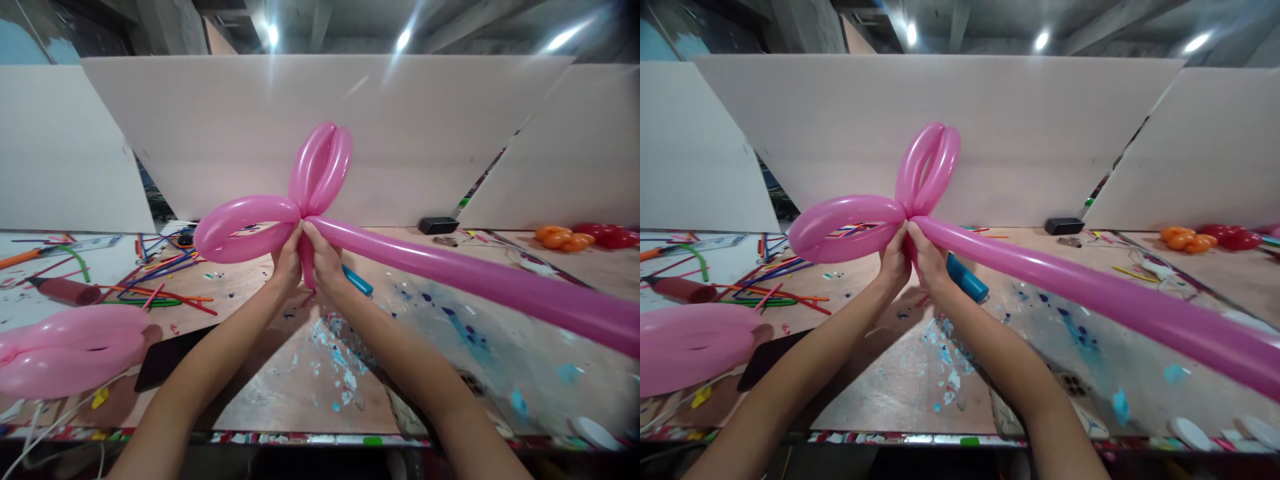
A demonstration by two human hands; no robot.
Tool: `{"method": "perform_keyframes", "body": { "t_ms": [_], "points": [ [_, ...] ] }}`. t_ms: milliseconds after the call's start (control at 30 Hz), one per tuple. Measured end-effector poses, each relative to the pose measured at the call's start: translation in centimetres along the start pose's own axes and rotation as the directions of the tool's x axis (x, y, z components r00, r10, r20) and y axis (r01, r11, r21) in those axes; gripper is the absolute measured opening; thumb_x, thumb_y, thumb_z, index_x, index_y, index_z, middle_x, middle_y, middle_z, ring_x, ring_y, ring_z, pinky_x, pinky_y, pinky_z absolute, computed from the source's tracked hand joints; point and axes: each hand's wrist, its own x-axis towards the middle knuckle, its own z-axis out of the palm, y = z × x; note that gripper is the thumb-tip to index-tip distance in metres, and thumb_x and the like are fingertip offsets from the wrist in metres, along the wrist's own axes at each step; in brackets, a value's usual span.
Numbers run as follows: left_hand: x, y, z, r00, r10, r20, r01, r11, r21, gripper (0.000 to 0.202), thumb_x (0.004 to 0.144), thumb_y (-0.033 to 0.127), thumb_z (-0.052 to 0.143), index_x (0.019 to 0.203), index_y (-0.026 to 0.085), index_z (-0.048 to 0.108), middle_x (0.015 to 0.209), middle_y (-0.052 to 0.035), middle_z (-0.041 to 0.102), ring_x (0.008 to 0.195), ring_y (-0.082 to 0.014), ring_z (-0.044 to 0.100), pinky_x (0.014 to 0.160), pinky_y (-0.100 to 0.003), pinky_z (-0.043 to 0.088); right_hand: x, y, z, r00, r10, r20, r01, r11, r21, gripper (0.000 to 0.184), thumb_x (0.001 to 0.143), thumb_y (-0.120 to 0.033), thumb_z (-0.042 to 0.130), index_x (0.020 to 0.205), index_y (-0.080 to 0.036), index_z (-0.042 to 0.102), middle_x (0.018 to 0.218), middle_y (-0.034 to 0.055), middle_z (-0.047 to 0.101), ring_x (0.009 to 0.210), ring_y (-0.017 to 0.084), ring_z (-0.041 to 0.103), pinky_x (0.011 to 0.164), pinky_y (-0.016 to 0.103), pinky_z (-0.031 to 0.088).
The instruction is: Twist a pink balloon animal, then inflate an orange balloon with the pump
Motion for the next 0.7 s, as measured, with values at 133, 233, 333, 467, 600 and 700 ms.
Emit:
{"method": "perform_keyframes", "body": {
  "t_ms": [133, 233, 333, 467, 600, 700],
  "points": [
    [-0.5, 0.0, 0.4, 0.993, -0.113, 0.021, 0.115, 0.99, -0.086, 0.012, 0.075, 0.023, 0.076, 0.085, 0.017, 0.072, 0.085, 0.0001, 0.073, 0.08, -0.012, 0.068, 0.084, -0.023, 0.054, 0.2, 0.3, 0.0, 0.986, 0.026, -0.165, -0.014, 0.998, 0.068, 0.024, 0.067, -0.028, 0.077, 0.087, -0.018, 0.068, 0.083, -0.0009, 0.072, 0.081, 0.015, 0.068, 0.083, 0.032, 0.059],
    [0.3, -0.2, 0.1, 0.98, -0.199, -0.021, 0.194, 0.97, -0.149, 0.01, 0.077, 0.022, 0.073, 0.082, 0.014, 0.069, 0.077, 0.0002, 0.071, 0.072, -0.0105, 0.065, 0.079, -0.023, 0.053, 0.9, 0.7, -0.7, 0.981, 0.06, -0.186, -0.063, 0.998, -0.013, 0.025, 0.065, -0.029, 0.077, 0.085, -0.017, 0.068, 0.078, -0.0006, 0.072, 0.077, 0.016, 0.067, 0.078, 0.032, 0.059],
    [1.7, -0.4, -0.6, 0.967, -0.251, -0.036, 0.243, 0.958, -0.152, 0.01, 0.08, 0.026, 0.068, 0.078, 0.016, 0.067, 0.072, 0.0007, 0.069, 0.072, -0.0116, 0.065, 0.077, -0.024, 0.051, 1.7, 1.2, -1.7, 0.995, 0.051, -0.083, -0.062, 0.989, -0.138, 0.023, 0.065, -0.03, 0.078, 0.082, -0.017, 0.069, 0.074, -0.0011, 0.071, 0.072, 0.016, 0.066, 0.074, 0.031, 0.058],
    [3.1, -0.2, -1.4, 0.942, -0.308, -0.13, 0.299, 0.951, -0.083, 0.015, 0.081, 0.034, 0.064, 0.074, 0.02, 0.064, 0.064, 0.0031, 0.065, 0.061, -0.0107, 0.06, 0.066, -0.023, 0.049, 2.2, 1.5, -2.4, 0.98, -0.001, 0.198, 0.032, 0.988, -0.152, 0.018, 0.069, -0.028, 0.075, 0.085, -0.022, 0.068, 0.086, -0.0028, 0.072, 0.081, 0.016, 0.066, 0.08, 0.031, 0.056],
    [3.7, 0.6, -1.5, 0.879, -0.43, -0.205, 0.42, 0.903, -0.092, 0.012, 0.077, 0.031, 0.066, 0.073, 0.021, 0.062, 0.062, 0.0031, 0.062, 0.056, -0.0105, 0.056, 0.06, -0.023, 0.049, 2.5, 1.0, -2.6, 0.96, -0.037, 0.278, 0.089, 0.98, -0.177, 0.025, 0.069, -0.025, 0.076, 0.092, -0.027, 0.067, 0.096, -0.0047, 0.071, 0.09, 0.016, 0.066, 0.087, 0.031, 0.054],
    [3.7, 1.1, -1.2, 0.825, -0.547, -0.14, 0.533, 0.837, -0.127, 0.013, 0.079, 0.032, 0.067, 0.078, 0.019, 0.064, 0.069, -0.0005, 0.066, 0.062, -0.0132, 0.06, 0.065, -0.026, 0.053, 2.7, 0.4, -2.9, 0.938, -0.043, 0.343, 0.114, 0.975, -0.189, 0.022, 0.071, -0.026, 0.074, 0.092, -0.025, 0.067, 0.1, -0.0036, 0.071, 0.094, 0.016, 0.064, 0.089, 0.031, 0.053]
  ]
}}
